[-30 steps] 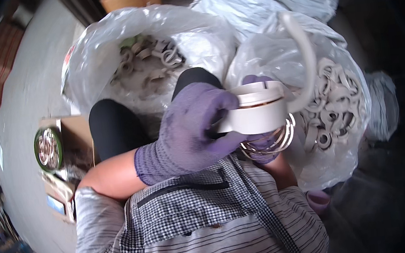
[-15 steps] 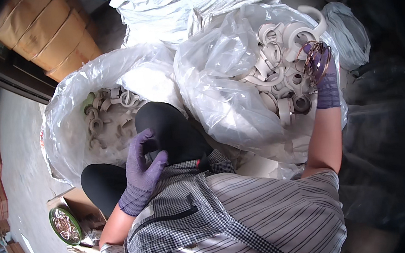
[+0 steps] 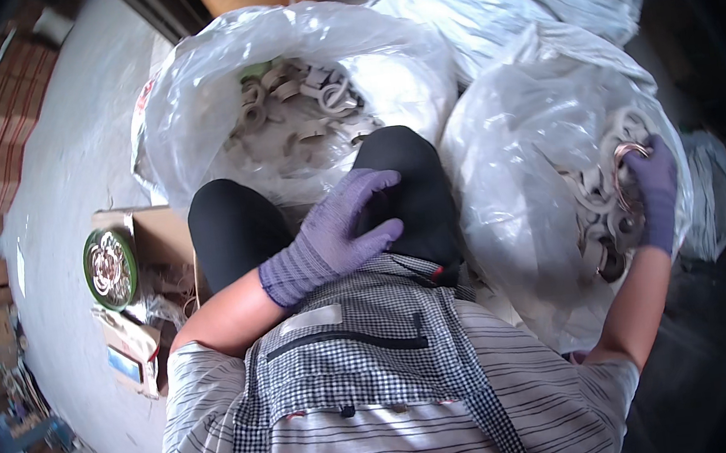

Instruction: The person sits on the floor and repeatedly picks white plastic components from a large bag. They insert a copper wire ring into each component, then place the assembled unit into a nearby cardboard box.

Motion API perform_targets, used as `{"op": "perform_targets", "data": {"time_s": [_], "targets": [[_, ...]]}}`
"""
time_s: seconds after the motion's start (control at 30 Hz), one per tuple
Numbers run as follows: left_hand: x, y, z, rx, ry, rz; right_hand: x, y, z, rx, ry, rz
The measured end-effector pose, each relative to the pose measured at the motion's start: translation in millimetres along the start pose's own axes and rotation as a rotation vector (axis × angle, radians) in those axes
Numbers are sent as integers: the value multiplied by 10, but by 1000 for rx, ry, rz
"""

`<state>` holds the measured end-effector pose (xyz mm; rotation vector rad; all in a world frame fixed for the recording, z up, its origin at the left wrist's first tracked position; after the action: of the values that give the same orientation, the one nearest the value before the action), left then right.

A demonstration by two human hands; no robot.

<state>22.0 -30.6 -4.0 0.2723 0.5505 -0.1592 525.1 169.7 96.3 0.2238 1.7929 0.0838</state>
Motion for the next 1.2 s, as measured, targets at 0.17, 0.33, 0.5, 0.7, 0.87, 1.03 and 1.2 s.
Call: {"op": "perform_targets", "data": {"time_s": [0.17, 0.33, 0.5, 0.7, 0.87, 1.03, 1.2], "targets": [[-625, 1, -1073, -243, 403, -35, -41, -527, -365, -411, 858, 142], [-919, 522, -2497, -615, 669, -488, 1111, -1008, -1876, 472, 2220, -554], [-164, 1595, -3199, -588, 472, -319, 2136, -1539, -2676, 224, 2211, -912], [677, 2049, -4174, -773, 435, -114, 2201, -1395, -2604, 233, 2259, -1168], [788, 1866, -4310, -671, 509, -143, 2224, -1311, -2515, 280, 2366, -1200], [563, 1657, -3998, -612, 757, -660, 2263, -1306, -2571, 172, 2392, -1245], [0, 1345, -3170, -327, 874, -839, 2271, -1336, -2560, 112, 2445, -1269]]}}
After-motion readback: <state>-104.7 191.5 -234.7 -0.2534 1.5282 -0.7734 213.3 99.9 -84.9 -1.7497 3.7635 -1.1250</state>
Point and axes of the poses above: each hand's wrist, its own y-axis towards the middle knuckle, its own x-axis out of the palm, z = x × y, the point moved 2 cm from there along y, towards the middle knuckle, and after that the axes turned 10 degrees about y, right-handed, at the moved point
